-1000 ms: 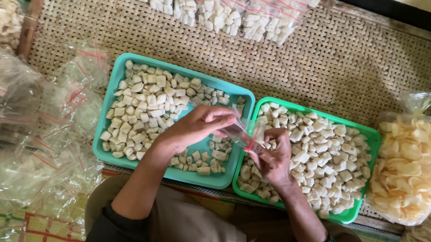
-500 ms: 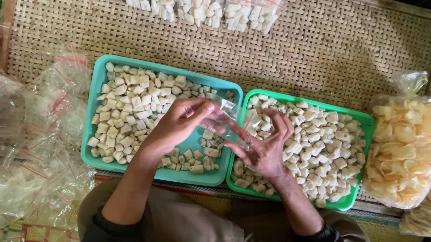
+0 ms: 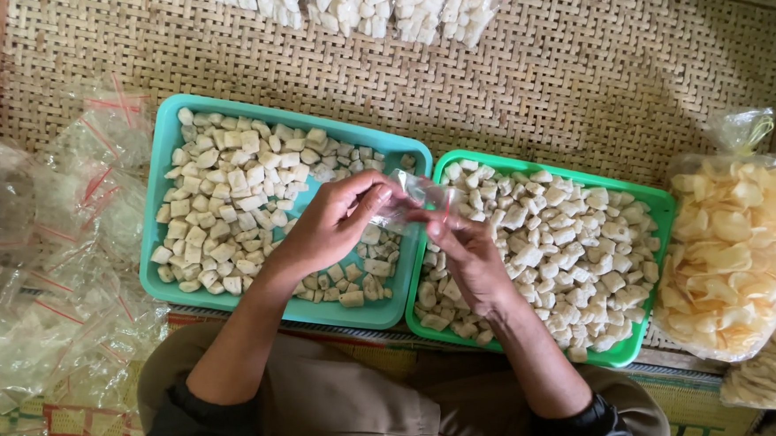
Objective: The person sits on a woven mat and repeatedly fills small ziplock bags with white cubed food items from two plastic trays. After filling each bag, the person seals it and places it in a growing stack on the mat.
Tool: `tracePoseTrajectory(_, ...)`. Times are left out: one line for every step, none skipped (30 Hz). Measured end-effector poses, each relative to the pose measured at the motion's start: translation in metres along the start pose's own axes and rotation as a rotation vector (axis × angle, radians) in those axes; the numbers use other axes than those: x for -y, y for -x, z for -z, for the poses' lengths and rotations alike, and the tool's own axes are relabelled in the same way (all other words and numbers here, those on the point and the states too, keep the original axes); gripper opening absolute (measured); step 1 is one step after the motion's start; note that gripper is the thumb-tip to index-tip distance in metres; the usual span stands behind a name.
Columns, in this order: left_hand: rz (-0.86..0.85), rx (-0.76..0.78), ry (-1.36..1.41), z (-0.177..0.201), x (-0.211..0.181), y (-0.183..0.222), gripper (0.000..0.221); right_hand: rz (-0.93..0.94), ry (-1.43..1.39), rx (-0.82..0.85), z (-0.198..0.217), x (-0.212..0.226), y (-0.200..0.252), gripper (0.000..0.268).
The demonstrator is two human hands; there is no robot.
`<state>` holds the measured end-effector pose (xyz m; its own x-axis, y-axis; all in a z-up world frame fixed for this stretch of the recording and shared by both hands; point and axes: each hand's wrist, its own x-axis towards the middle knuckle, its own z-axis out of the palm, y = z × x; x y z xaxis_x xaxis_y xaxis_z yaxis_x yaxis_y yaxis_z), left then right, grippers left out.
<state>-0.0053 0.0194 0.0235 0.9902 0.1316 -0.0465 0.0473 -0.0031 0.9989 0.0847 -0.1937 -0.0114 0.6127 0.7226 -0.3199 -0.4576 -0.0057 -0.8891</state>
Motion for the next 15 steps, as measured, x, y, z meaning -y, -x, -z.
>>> tracePoseTrajectory(0.002, 0.004, 0.002, -0.002, 0.0, -0.002, 0.022, -0.002, -0.001, -0.004, 0.001, -0.004, -0.001, 0.036)
tracePoseTrajectory(0.009, -0.016, 0.002, -0.004, -0.001, -0.003, 0.023, 0.032, -0.024, -0.009, 0.002, -0.007, -0.002, 0.026)
tracePoseTrajectory(0.015, -0.035, 0.002, -0.005, -0.002, -0.005, 0.024, 0.066, -0.047, -0.014, 0.003, -0.01, -0.003, 0.017)
tracePoseTrajectory(0.016, -0.033, 0.001, -0.004, 0.005, -0.003, 0.024, 0.066, -0.048, -0.015, -0.002, -0.002, -0.006, 0.017)
tracePoseTrajectory(0.033, -0.061, 0.043, -0.003, 0.013, 0.0, 0.025, 0.195, -0.032, 0.064, -0.007, 0.007, -0.008, 0.018)
tracePoseTrajectory(0.049, -0.089, 0.085, -0.002, 0.02, 0.002, 0.026, 0.325, -0.015, 0.145, -0.013, 0.015, -0.009, 0.022)
tracePoseTrajectory(0.05, -0.089, 0.086, -0.002, 0.015, 0.0, 0.026, 0.324, -0.015, 0.144, -0.01, 0.012, -0.01, 0.022)
tracePoseTrajectory(0.06, -0.083, 0.169, -0.003, 0.011, -0.002, 0.029, 0.397, 0.094, 0.15, -0.008, 0.009, -0.011, 0.022)
tracePoseTrajectory(0.071, -0.077, 0.252, -0.003, 0.006, -0.004, 0.033, 0.47, 0.204, 0.156, -0.006, 0.006, -0.012, 0.024)
tracePoseTrajectory(0.072, -0.077, 0.252, -0.005, -0.003, -0.003, 0.033, 0.469, 0.203, 0.156, -0.008, 0.006, -0.011, 0.024)
tracePoseTrajectory(0.051, -0.032, 0.21, -0.007, -0.013, -0.003, 0.048, 0.432, 0.212, 0.133, -0.009, 0.005, -0.01, 0.028)
tracePoseTrajectory(0.031, 0.013, 0.168, -0.01, -0.022, -0.002, 0.066, 0.396, 0.22, 0.109, -0.011, 0.004, -0.008, 0.032)
tracePoseTrajectory(0.033, 0.013, 0.168, -0.008, -0.017, -0.003, 0.066, 0.394, 0.22, 0.108, -0.016, 0.01, -0.007, 0.032)
tracePoseTrajectory(-0.001, 0.032, 0.114, -0.006, -0.012, -0.003, 0.049, 0.383, 0.243, 0.126, -0.021, 0.017, -0.006, 0.034)
tracePoseTrajectory(-0.034, 0.052, 0.06, -0.004, -0.008, -0.004, 0.035, 0.372, 0.267, 0.144, -0.027, 0.024, -0.005, 0.037)
